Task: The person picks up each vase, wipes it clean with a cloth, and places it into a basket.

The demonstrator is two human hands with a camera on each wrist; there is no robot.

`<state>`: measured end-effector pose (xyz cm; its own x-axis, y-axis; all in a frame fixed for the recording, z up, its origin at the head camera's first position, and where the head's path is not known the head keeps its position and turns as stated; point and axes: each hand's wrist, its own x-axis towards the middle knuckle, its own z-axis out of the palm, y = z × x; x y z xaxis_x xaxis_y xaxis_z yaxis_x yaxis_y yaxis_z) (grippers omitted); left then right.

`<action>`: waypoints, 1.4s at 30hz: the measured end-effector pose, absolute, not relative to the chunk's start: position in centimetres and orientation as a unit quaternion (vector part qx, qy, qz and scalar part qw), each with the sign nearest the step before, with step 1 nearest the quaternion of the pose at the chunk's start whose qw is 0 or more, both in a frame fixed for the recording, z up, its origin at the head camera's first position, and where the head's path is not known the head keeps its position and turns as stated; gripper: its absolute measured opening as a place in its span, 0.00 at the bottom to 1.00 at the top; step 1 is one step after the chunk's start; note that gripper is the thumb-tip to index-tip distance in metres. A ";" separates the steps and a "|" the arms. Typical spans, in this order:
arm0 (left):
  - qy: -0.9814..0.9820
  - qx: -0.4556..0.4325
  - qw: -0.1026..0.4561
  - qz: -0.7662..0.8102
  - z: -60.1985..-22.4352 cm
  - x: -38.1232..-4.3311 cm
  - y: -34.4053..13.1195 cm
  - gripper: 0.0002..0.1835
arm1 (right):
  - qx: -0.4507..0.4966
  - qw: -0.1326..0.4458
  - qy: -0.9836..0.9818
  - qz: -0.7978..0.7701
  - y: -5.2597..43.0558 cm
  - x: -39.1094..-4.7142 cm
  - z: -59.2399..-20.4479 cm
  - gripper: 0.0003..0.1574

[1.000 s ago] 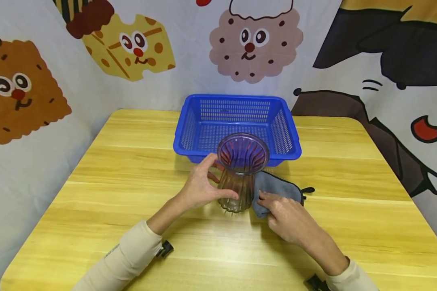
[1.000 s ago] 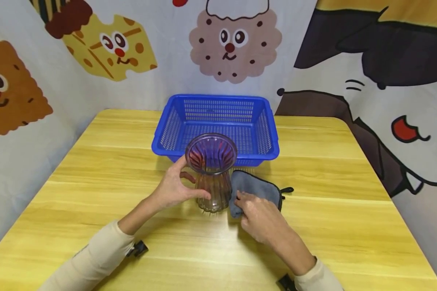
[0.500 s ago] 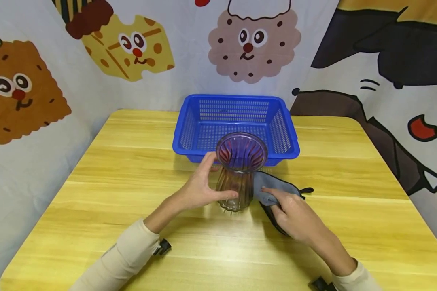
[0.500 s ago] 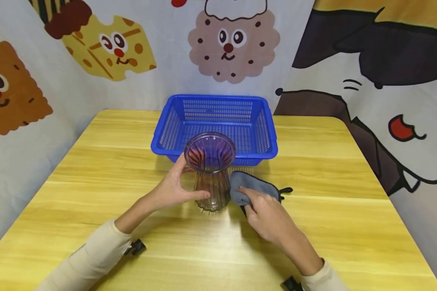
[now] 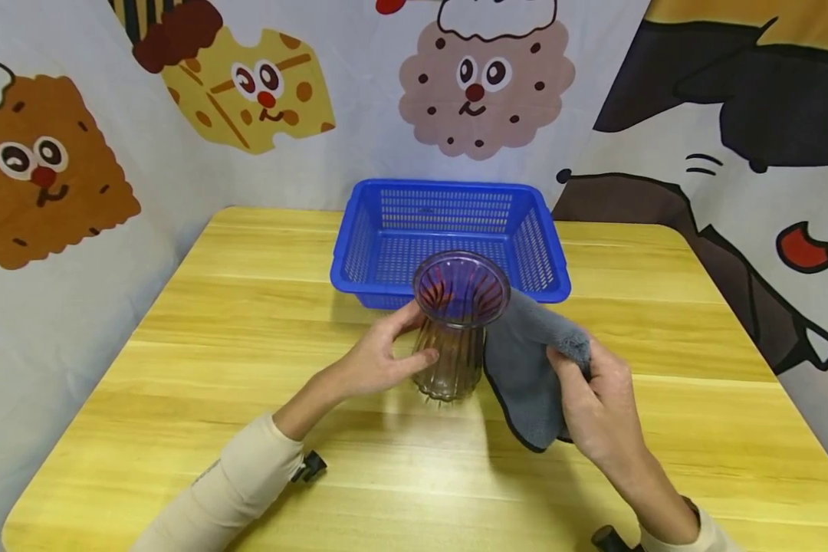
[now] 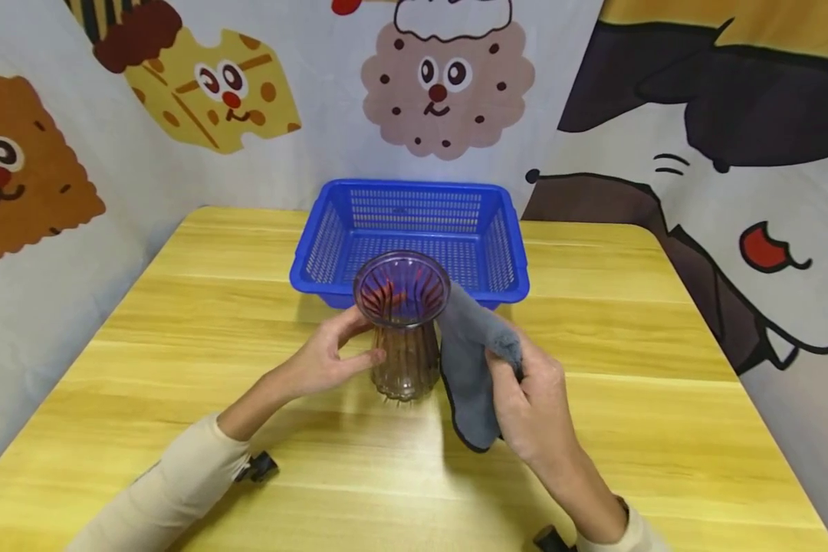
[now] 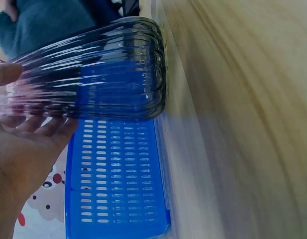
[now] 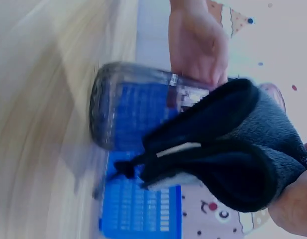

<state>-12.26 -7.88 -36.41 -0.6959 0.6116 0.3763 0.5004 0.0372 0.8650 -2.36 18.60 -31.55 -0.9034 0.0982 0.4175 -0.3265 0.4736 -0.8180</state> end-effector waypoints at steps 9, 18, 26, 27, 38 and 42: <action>0.720 0.382 0.069 0.576 -36.5 -12.5 -7.6 0.39 | 0.133 0.180 -0.786 0.577 15.7 -1.9 -32.4 0.29; 0.721 0.372 0.084 0.579 -36.3 -12.7 -7.6 0.38 | 0.220 0.180 -0.769 0.573 15.5 -2.4 -33.6 0.39; 0.716 0.371 0.076 0.587 -36.3 -12.8 -7.6 0.37 | 0.234 0.218 -0.787 0.527 15.4 -2.6 -33.7 0.42; 0.714 0.372 0.075 0.588 -36.3 -12.8 -7.6 0.37 | 0.236 0.221 -0.789 0.522 15.4 -2.6 -33.8 0.42; 0.716 0.370 0.067 0.588 -36.4 -12.8 -7.8 0.40 | 0.260 0.238 -0.812 0.466 15.7 -3.3 -34.4 0.40; 0.716 0.373 0.059 0.586 -36.5 -12.8 -7.8 0.40 | 0.262 0.237 -0.815 0.460 15.8 -3.3 -34.5 0.40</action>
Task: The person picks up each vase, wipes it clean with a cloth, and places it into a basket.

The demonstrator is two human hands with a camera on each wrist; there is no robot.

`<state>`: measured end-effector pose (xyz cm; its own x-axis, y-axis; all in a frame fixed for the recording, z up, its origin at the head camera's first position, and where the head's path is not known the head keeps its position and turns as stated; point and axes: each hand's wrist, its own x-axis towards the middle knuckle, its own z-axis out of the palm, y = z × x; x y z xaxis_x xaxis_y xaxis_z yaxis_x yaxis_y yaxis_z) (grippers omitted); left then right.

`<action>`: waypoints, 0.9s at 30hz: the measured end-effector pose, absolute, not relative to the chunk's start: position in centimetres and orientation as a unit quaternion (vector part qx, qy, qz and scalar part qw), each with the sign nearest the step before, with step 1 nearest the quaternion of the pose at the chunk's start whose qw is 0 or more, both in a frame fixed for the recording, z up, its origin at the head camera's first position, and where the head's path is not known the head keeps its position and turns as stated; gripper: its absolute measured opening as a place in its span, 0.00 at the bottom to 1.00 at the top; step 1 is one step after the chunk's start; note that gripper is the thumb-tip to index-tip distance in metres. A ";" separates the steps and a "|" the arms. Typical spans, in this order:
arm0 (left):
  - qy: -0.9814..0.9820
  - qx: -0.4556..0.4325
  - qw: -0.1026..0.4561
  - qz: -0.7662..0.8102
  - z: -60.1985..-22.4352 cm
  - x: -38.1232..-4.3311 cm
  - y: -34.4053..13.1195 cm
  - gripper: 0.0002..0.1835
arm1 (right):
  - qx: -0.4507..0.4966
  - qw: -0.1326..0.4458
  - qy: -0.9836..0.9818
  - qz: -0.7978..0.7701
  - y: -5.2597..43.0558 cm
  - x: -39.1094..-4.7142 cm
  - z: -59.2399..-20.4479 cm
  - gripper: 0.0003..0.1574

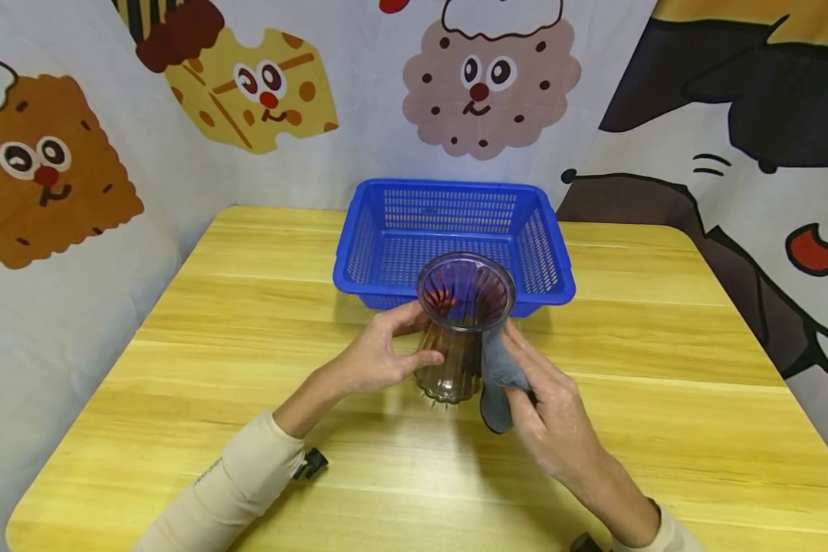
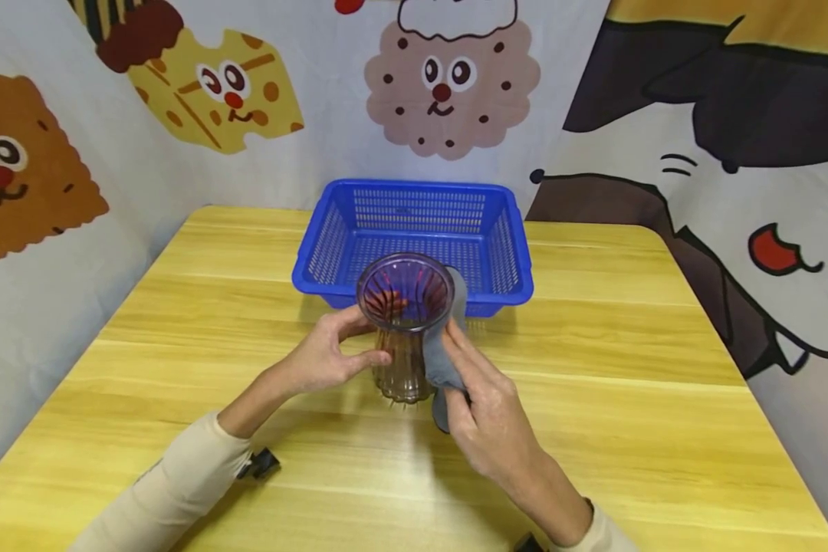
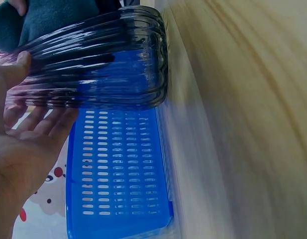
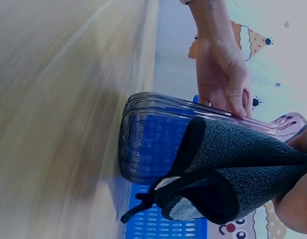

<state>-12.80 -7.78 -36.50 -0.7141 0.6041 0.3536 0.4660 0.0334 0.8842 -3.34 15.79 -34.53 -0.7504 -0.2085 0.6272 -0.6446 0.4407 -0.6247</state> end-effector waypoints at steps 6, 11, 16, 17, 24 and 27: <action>0.717 0.374 0.044 0.586 -36.8 -12.9 -7.6 0.41 | 0.257 0.228 -0.824 0.451 16.1 -3.2 -34.8 0.40; 0.721 0.371 0.034 0.584 -36.7 -12.8 -7.6 0.41 | 0.254 0.224 -0.826 0.451 16.2 -3.3 -34.9 0.41; 0.728 0.365 0.021 0.579 -36.8 -12.8 -7.5 0.41 | 0.249 0.218 -0.833 0.444 16.2 -3.3 -35.1 0.41; 0.730 0.365 0.018 0.578 -36.8 -12.8 -7.5 0.41 | 0.247 0.217 -0.835 0.442 16.3 -3.3 -35.1 0.41; 0.729 0.366 0.012 0.578 -37.0 -12.8 -7.3 0.40 | 0.243 0.222 -0.842 0.428 16.4 -3.3 -35.3 0.40; 0.730 0.364 0.010 0.578 -37.0 -12.8 -7.3 0.40 | 0.245 0.224 -0.842 0.424 16.5 -3.3 -35.3 0.40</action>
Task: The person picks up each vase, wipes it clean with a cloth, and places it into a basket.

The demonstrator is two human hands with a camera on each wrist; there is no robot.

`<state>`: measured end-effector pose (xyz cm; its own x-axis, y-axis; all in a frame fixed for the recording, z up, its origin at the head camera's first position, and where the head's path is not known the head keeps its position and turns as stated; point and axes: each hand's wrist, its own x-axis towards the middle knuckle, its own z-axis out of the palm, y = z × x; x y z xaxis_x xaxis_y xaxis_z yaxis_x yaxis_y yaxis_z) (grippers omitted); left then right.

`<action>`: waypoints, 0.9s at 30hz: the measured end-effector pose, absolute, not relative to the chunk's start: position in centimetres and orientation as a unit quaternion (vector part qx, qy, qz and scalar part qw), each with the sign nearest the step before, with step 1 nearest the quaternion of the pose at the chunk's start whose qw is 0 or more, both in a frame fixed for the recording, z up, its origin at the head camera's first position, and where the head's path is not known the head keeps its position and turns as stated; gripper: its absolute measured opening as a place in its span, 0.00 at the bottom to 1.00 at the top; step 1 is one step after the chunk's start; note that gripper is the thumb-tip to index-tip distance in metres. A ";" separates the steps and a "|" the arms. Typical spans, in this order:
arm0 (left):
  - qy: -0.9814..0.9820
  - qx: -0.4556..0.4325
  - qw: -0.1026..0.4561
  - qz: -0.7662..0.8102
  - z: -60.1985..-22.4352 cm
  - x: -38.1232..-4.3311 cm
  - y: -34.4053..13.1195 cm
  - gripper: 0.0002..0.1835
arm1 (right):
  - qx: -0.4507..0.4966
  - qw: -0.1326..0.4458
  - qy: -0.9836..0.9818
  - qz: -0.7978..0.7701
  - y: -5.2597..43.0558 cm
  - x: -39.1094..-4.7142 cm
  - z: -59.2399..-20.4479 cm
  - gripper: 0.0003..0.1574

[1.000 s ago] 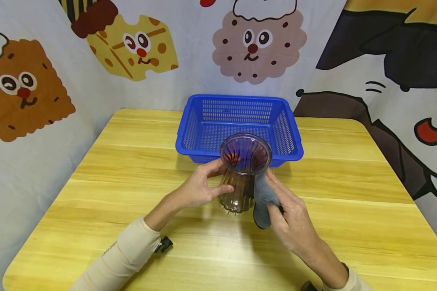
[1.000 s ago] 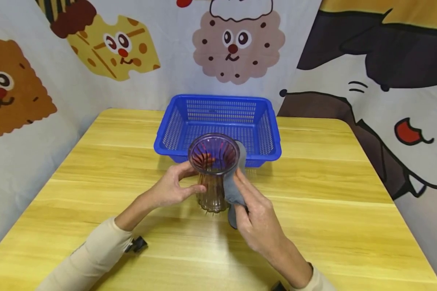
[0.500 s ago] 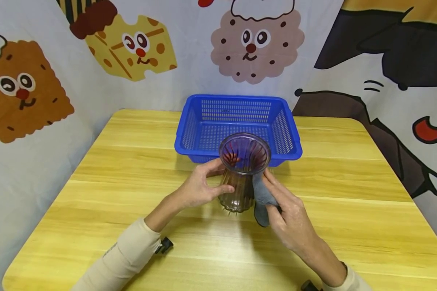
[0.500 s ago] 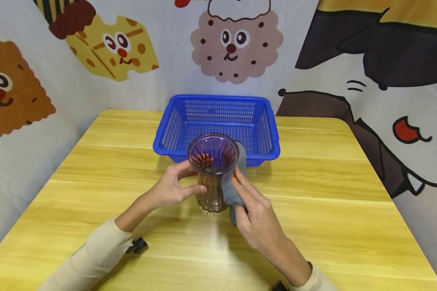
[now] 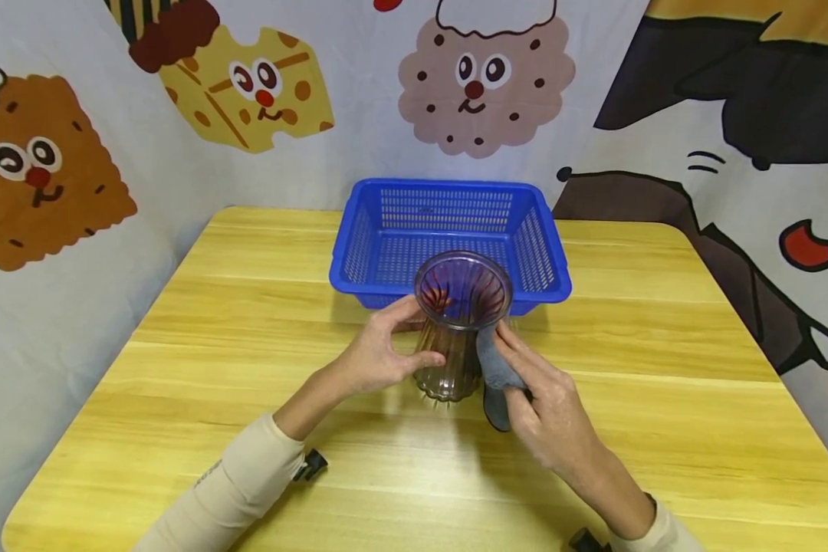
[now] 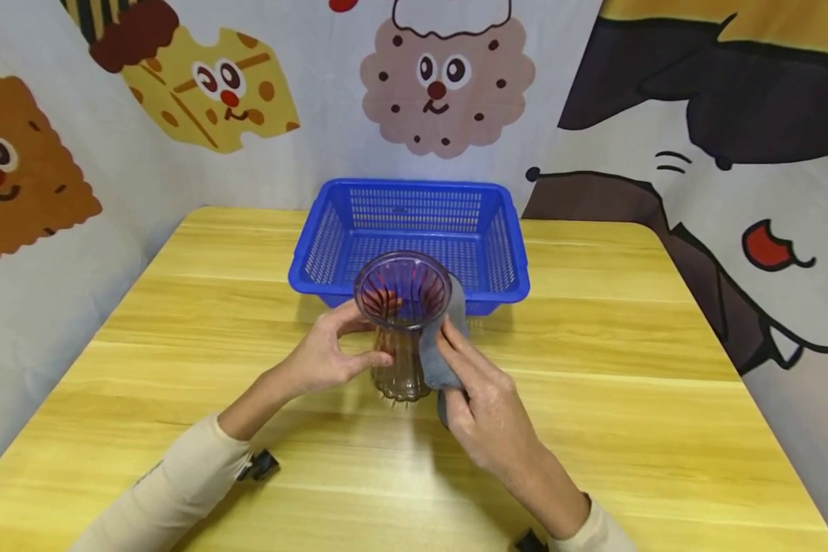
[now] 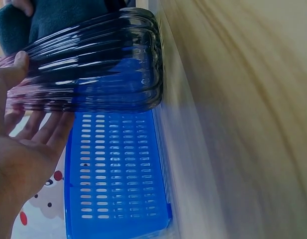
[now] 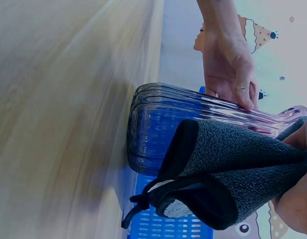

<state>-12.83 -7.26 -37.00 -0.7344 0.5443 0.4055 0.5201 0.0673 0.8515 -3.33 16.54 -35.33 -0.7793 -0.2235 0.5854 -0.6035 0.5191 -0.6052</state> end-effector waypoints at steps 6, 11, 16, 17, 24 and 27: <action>0.733 0.365 0.006 0.574 -37.0 -12.9 -7.2 0.39 | 0.243 0.222 -0.845 0.421 16.6 -3.4 -35.4 0.41; 0.738 0.361 0.012 0.570 -36.9 -12.9 -7.3 0.40 | 0.242 0.221 -0.848 0.416 16.7 -3.4 -35.5 0.41; 0.745 0.363 0.009 0.559 -37.0 -12.9 -7.3 0.41 | 0.237 0.210 -0.854 0.414 16.8 -3.3 -35.6 0.40; 0.747 0.364 0.006 0.556 -37.0 -12.9 -7.3 0.41 | 0.236 0.209 -0.854 0.413 16.9 -3.3 -35.6 0.40; 0.759 0.362 -0.003 0.541 -36.9 -13.0 -7.2 0.42 | 0.226 0.200 -0.865 0.401 16.9 -3.3 -35.7 0.39; 0.760 0.360 -0.006 0.541 -37.0 -13.0 -7.2 0.41 | 0.223 0.194 -0.870 0.394 17.0 -3.3 -35.8 0.38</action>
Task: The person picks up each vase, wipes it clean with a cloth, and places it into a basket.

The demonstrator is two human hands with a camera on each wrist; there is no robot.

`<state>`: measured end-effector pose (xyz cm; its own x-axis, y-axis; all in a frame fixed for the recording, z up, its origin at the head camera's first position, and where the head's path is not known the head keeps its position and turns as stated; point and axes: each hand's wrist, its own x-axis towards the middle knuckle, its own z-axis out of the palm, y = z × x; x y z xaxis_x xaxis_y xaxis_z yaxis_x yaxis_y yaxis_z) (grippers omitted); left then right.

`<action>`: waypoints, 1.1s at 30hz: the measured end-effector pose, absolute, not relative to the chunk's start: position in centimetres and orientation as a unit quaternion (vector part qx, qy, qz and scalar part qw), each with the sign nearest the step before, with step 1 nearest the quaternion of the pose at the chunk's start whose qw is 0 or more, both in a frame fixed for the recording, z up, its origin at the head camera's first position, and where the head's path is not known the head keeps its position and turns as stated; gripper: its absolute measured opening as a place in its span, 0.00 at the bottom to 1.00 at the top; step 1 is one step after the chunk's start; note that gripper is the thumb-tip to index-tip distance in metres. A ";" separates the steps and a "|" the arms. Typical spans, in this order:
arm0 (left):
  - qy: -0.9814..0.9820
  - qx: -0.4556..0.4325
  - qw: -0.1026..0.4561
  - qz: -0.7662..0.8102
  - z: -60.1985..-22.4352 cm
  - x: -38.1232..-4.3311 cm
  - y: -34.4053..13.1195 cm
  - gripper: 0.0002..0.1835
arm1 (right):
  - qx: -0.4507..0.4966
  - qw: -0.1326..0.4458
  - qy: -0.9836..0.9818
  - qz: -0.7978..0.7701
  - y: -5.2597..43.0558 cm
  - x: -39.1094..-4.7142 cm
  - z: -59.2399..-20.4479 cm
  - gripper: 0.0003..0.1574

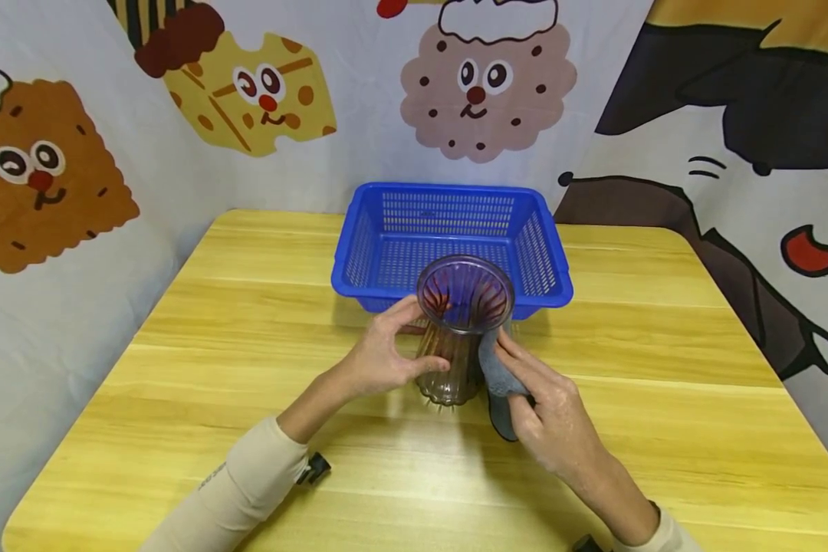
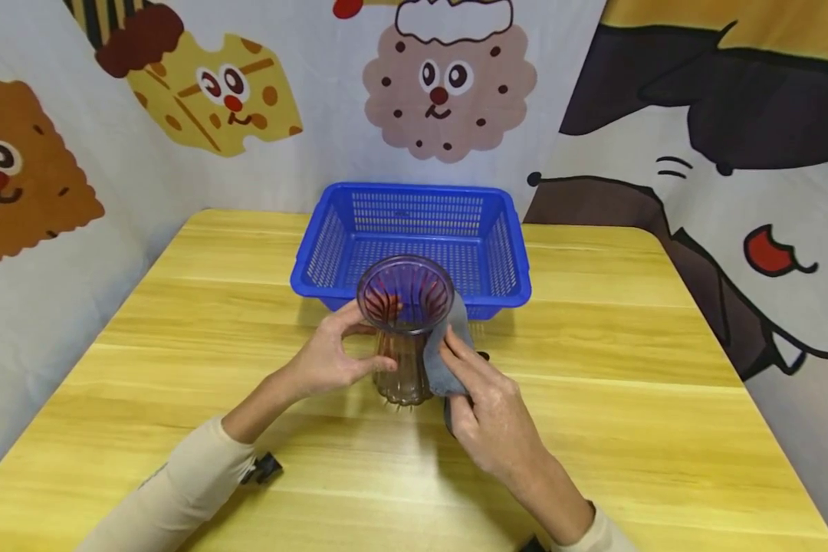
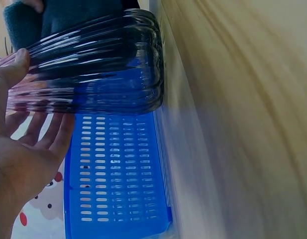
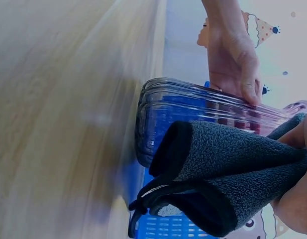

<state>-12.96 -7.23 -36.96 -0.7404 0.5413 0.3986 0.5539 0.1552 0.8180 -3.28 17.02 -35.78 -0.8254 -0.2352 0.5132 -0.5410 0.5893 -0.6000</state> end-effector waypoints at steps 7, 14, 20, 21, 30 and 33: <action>-0.752 -0.357 0.000 -0.554 -37.0 -12.9 -7.1 0.41 | 0.223 0.191 -0.874 0.388 17.1 -3.2 -36.0 0.38; -0.753 -0.356 -0.002 -0.554 -36.9 -12.9 -7.0 0.43 | 0.226 0.187 -0.876 0.384 17.2 -3.2 -36.2 0.38; -0.757 -0.351 -0.005 -0.550 -36.9 -12.9 -7.0 0.43 | 0.213 0.171 -0.891 0.363 17.3 -3.1 -36.2 0.36; -0.758 -0.350 -0.006 -0.550 -36.9 -12.8 -7.0 0.43 | 0.210 0.168 -0.894 0.359 17.3 -3.1 -36.2 0.35; -0.764 -0.343 -0.005 -0.547 -36.8 -12.9 -6.9 0.45 | 0.201 0.158 -0.902 0.348 17.6 -3.1 -36.3 0.34; -0.766 -0.341 0.000 -0.545 -36.9 -12.8 -6.9 0.46 | 0.202 0.155 -0.901 0.351 17.6 -3.1 -36.4 0.33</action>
<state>-12.80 -6.89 -36.88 -0.7677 0.5223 0.3713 0.5224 0.1744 0.8347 -3.10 17.60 -36.36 -0.8706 -0.2549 0.4207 -0.4722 0.6726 -0.5698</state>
